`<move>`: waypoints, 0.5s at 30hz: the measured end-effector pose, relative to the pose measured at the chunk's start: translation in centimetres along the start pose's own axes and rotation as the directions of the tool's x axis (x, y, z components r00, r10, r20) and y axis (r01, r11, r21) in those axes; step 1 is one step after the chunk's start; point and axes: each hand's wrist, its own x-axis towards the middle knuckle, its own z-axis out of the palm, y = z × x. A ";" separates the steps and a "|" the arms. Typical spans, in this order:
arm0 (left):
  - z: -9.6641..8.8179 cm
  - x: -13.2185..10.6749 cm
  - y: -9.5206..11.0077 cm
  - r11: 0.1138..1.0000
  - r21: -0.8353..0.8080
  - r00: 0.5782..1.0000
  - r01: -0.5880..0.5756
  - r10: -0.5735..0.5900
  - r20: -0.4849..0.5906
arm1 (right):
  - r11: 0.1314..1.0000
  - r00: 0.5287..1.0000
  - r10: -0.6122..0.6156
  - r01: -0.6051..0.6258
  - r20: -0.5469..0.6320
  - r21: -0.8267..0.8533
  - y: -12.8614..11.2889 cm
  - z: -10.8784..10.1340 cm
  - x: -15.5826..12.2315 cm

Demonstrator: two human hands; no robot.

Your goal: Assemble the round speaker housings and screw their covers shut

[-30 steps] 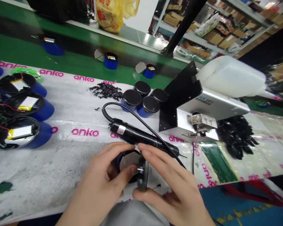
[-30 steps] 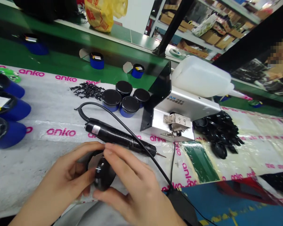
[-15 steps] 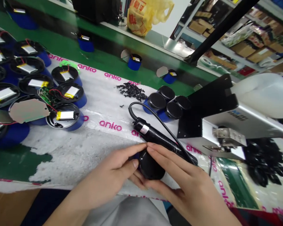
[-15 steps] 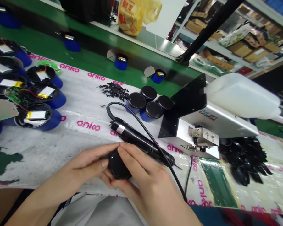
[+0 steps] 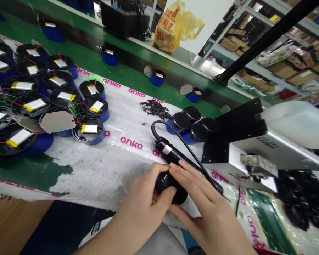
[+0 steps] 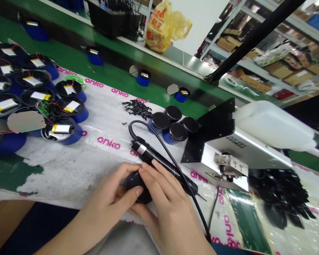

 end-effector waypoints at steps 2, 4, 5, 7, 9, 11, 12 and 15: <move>0.7 0.2 0.1 0.998 -0.033 0.999 0.048 -0.049 -0.006 | 0.998 0.999 0.033 -0.034 0.010 0.044 0.5 -0.6 -0.6; 0.9 0.3 0.1 0.992 -0.093 0.996 0.087 -0.088 0.001 | 0.990 0.992 0.129 -0.128 -0.015 0.057 1.2 -1.2 -1.3; 0.9 0.4 0.1 0.989 -0.108 0.995 0.097 -0.098 -0.003 | 0.984 0.984 0.175 -0.174 -0.030 0.031 1.5 -1.3 -1.6; 0.9 0.6 -0.1 0.989 -0.118 0.996 0.090 -0.092 -0.019 | 0.970 0.977 0.208 -0.211 -0.040 -0.123 2.2 -0.7 -1.7; 0.9 0.8 -0.4 0.990 -0.119 0.997 0.071 -0.075 -0.032 | 0.933 0.981 0.188 -0.191 -0.040 -0.305 2.8 0.7 -1.0; 0.9 1.0 -0.8 0.993 -0.106 0.998 0.056 -0.060 -0.035 | 0.890 0.979 0.183 -0.203 -0.089 -0.409 3.4 2.2 0.2; 0.9 1.1 -1.1 0.994 -0.095 0.998 0.053 -0.056 -0.024 | 0.881 0.976 0.179 -0.215 -0.124 -0.422 3.5 2.8 0.8; 0.6 1.6 -1.9 0.998 -0.053 0.999 0.042 -0.041 0.033 | 0.899 0.973 0.104 -0.181 -0.208 -0.398 3.9 2.8 1.4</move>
